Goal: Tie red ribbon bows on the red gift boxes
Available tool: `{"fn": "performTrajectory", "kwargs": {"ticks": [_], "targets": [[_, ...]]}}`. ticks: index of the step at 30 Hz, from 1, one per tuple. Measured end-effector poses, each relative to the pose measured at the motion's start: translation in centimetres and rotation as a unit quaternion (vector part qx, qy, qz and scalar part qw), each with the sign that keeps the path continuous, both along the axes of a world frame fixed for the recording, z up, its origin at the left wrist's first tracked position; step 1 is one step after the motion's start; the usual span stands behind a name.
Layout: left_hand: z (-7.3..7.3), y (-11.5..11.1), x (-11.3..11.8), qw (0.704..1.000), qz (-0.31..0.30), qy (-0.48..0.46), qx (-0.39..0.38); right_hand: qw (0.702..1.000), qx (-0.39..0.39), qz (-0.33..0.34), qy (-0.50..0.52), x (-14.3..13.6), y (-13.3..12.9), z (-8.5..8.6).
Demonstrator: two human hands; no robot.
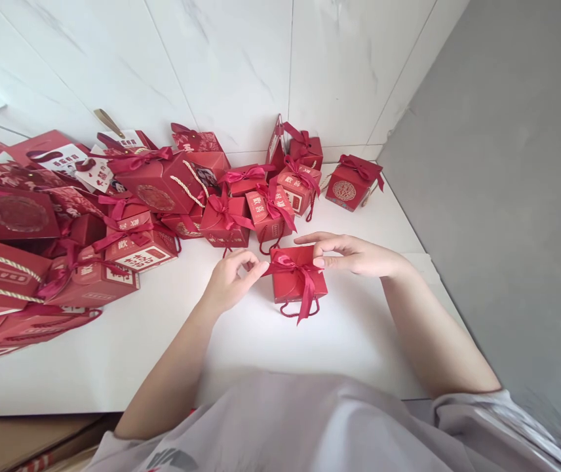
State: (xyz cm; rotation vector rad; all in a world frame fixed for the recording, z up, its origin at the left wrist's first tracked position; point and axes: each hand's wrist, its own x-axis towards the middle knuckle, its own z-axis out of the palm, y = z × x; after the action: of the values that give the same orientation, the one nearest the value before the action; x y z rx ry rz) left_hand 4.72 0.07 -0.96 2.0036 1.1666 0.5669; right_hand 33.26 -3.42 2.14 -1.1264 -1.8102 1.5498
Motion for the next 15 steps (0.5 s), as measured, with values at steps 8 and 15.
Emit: {"fn": "performTrajectory", "kwargs": {"ticks": [8, 15], "targets": [[-0.63, -0.14, 0.6, 0.976, -0.05, -0.103, -0.184, 0.999, 0.004, 0.024, 0.024, 0.28, 0.34, -0.1], [-0.84, 0.4, 0.04, 0.953, -0.079, -0.168, -0.24, 0.999, 0.002, 0.031, 0.025, 0.46, 0.67, -0.58]]}}
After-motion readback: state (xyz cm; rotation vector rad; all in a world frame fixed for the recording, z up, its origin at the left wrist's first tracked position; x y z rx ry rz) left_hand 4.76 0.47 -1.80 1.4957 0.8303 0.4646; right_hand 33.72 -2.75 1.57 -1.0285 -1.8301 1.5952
